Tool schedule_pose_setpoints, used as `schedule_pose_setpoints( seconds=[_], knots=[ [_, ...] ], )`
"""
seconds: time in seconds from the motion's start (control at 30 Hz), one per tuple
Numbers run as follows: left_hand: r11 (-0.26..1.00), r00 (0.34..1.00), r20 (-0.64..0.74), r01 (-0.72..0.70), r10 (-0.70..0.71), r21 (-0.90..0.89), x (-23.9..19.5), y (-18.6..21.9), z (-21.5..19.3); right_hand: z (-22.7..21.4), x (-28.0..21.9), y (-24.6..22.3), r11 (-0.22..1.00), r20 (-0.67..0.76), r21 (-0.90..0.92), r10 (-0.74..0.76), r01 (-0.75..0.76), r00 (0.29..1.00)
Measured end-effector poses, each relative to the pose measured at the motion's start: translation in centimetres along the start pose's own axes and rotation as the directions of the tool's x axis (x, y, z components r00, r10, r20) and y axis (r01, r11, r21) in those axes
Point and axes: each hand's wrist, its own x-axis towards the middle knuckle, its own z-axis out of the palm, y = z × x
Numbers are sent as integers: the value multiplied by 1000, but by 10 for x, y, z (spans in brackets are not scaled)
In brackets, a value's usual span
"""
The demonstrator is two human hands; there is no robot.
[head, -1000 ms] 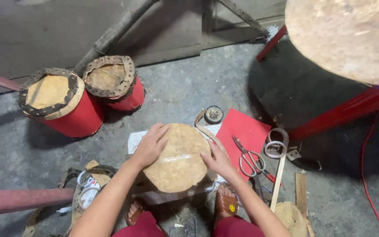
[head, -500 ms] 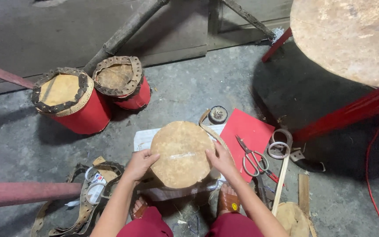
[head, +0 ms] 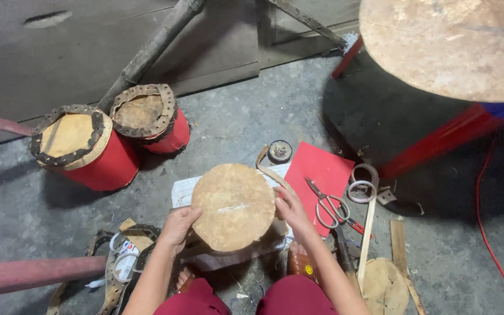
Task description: The person marks a circular drumhead with a white strip, then uses a hammer to drive nails along the edge to secure it. The person works on the floor surrounded by red drum shells and tools.
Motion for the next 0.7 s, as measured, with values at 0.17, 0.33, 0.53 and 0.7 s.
schedule_pose_setpoints(
  seconds=[0.17, 0.33, 0.53, 0.7],
  knots=[
    [998, 998, -51, 26, -24, 55, 0, -9, -15, -27, -14, 68, 987, -111, 139, 92, -77, 990],
    [996, 996, -21, 88, -88, -1, 4, -12, -25, -63, -32, 102, 952, -131, 242, 221, -185, 967],
    [829, 983, -170, 38, 69, 558, 30, -30, -40, -135, -41, 258, 914, -160, -365, 128, -179, 979],
    [773, 976, -185, 26, 118, 634, 20, 18, -1, -133, -48, 114, 545, -438, -589, 406, -597, 802]
  ],
)
